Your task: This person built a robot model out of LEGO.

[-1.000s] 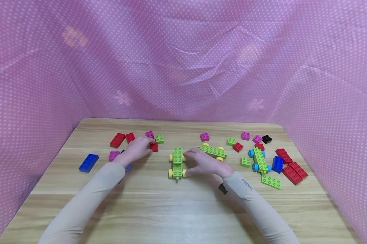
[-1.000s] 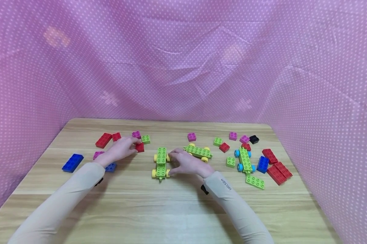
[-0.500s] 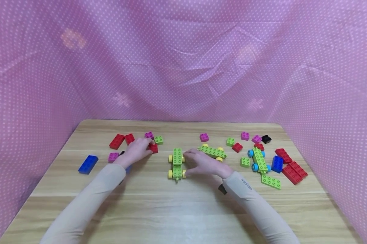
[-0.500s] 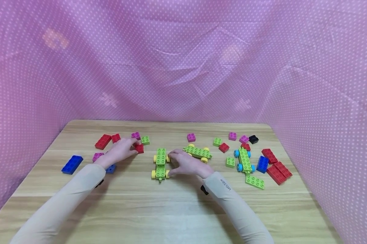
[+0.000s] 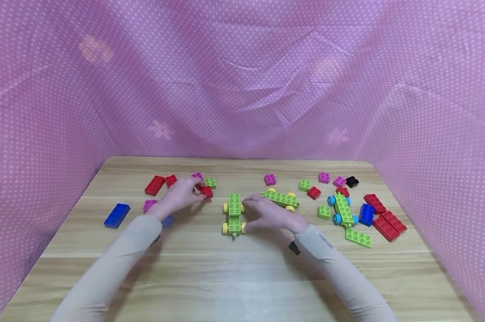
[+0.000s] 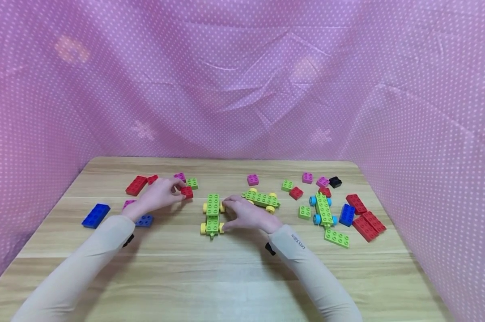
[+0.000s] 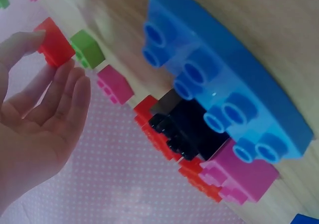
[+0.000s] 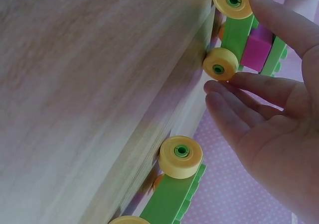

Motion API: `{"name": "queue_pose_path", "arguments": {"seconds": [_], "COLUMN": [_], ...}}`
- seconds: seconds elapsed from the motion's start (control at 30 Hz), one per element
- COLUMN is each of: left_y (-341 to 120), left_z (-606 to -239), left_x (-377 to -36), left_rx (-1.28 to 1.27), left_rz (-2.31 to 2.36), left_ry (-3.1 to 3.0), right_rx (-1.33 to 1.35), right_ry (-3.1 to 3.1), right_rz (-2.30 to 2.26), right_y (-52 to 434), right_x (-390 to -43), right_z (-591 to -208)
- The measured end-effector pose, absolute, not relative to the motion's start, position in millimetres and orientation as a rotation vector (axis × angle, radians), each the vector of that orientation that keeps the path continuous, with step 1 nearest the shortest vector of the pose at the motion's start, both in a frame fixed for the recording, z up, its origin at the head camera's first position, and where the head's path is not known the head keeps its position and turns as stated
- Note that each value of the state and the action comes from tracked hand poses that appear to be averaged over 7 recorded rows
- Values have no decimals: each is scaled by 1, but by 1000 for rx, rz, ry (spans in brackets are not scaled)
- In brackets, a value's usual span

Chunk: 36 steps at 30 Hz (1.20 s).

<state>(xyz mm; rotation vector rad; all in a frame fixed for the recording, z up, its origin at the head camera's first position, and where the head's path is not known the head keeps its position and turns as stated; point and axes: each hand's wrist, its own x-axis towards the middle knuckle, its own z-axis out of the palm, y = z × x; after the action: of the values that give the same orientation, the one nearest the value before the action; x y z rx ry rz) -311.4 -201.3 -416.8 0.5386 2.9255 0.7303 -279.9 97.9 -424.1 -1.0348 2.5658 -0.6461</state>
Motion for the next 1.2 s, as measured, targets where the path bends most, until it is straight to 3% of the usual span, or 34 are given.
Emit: {"name": "queue_pose_path", "arguments": {"seconds": [0.9, 1.2], "left_y": [-177, -165], "left_z": [-386, -382], "left_x": [-301, -299], "left_rx": [813, 757], "left_rz": [906, 883], "left_ry": [2860, 2828], "right_rx": [-1018, -1012], "right_ry": [2561, 2549], "right_rz": [-654, -667], "right_y": [98, 99], "right_x": [-281, -281], "right_z": [-424, -424]}}
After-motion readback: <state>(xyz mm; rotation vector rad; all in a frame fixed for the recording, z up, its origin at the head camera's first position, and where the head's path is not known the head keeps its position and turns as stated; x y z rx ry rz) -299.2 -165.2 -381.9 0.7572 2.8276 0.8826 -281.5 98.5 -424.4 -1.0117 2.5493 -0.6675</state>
